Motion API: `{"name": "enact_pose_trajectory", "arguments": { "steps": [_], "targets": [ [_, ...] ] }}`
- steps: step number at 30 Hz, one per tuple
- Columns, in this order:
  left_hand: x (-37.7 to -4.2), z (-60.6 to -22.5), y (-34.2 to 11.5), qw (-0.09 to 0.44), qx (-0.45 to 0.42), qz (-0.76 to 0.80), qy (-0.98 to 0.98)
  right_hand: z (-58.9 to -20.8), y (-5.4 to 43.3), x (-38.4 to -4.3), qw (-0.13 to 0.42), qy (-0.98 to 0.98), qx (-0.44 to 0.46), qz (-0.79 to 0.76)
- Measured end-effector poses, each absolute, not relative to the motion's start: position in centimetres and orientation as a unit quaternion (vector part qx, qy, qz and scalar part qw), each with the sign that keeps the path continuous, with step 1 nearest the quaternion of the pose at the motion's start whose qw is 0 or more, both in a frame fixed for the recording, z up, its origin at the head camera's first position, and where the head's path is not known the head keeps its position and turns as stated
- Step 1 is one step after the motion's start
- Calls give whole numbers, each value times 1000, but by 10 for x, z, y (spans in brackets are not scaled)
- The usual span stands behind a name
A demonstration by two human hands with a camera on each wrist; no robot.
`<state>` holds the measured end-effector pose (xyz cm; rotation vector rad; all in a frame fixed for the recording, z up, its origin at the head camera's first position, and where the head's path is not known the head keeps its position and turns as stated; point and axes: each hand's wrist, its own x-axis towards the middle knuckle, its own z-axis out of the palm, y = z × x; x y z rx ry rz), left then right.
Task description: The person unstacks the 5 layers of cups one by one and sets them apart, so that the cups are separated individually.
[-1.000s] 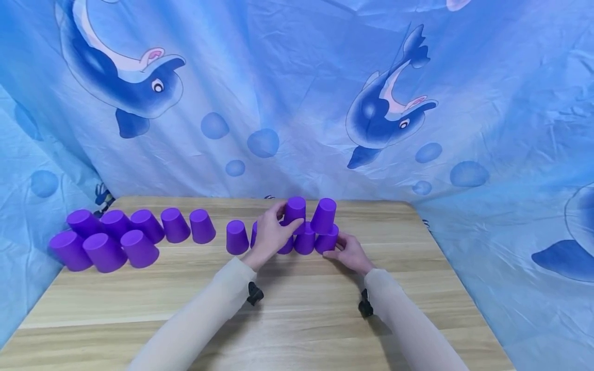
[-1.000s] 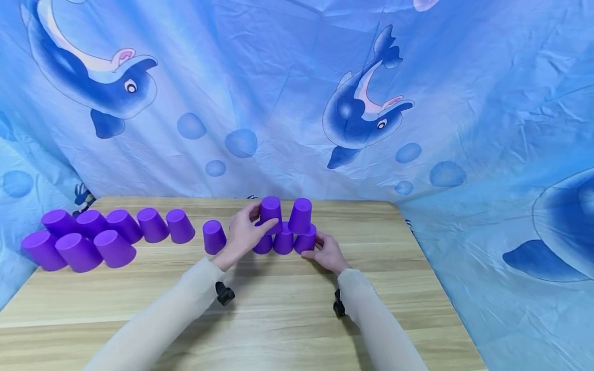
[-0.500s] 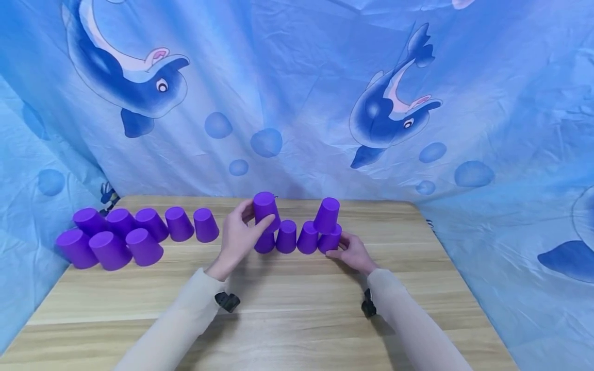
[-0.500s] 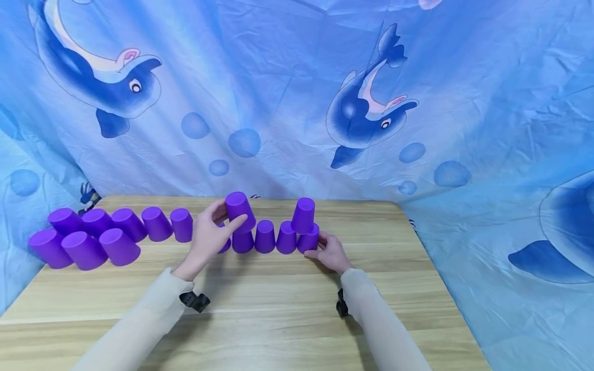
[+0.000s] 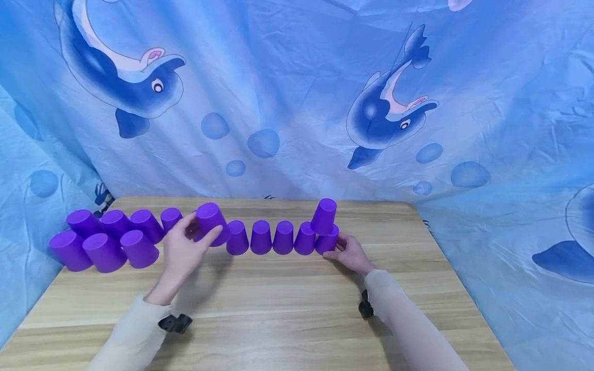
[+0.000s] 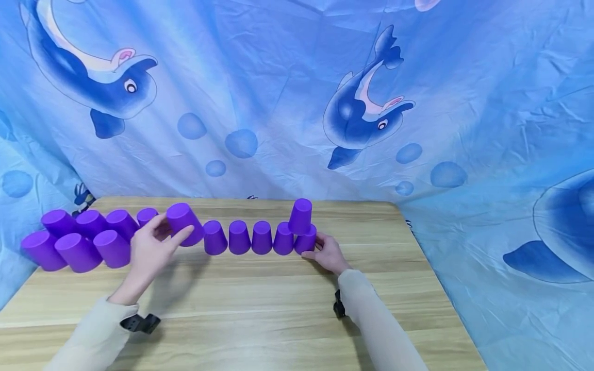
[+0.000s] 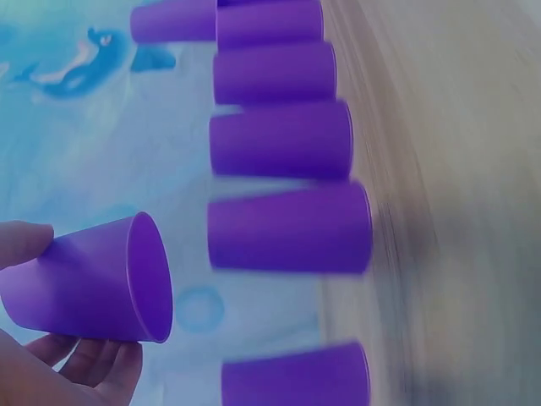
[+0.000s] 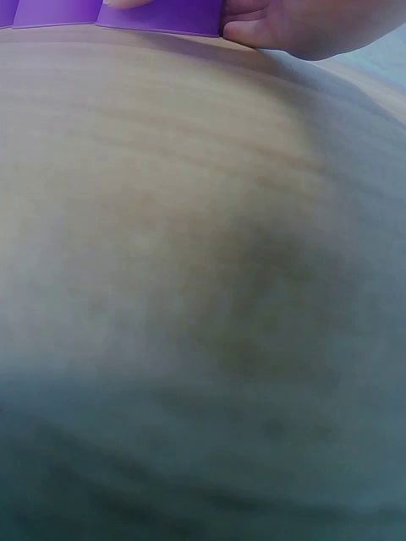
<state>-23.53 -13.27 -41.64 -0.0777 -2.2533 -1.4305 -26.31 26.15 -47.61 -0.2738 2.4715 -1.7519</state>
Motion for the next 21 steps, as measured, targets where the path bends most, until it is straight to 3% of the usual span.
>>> {"name": "enact_pose_trajectory", "arguments": {
  "steps": [8,21],
  "targets": [
    [-220,-417,-168,207,44,-505,-837,-476,262,-263,55,808,-96,-579],
    [-220,-439,-207,167,38,-448,-877,-473,260,-261,53,811,-91,-575]
  ]
}}
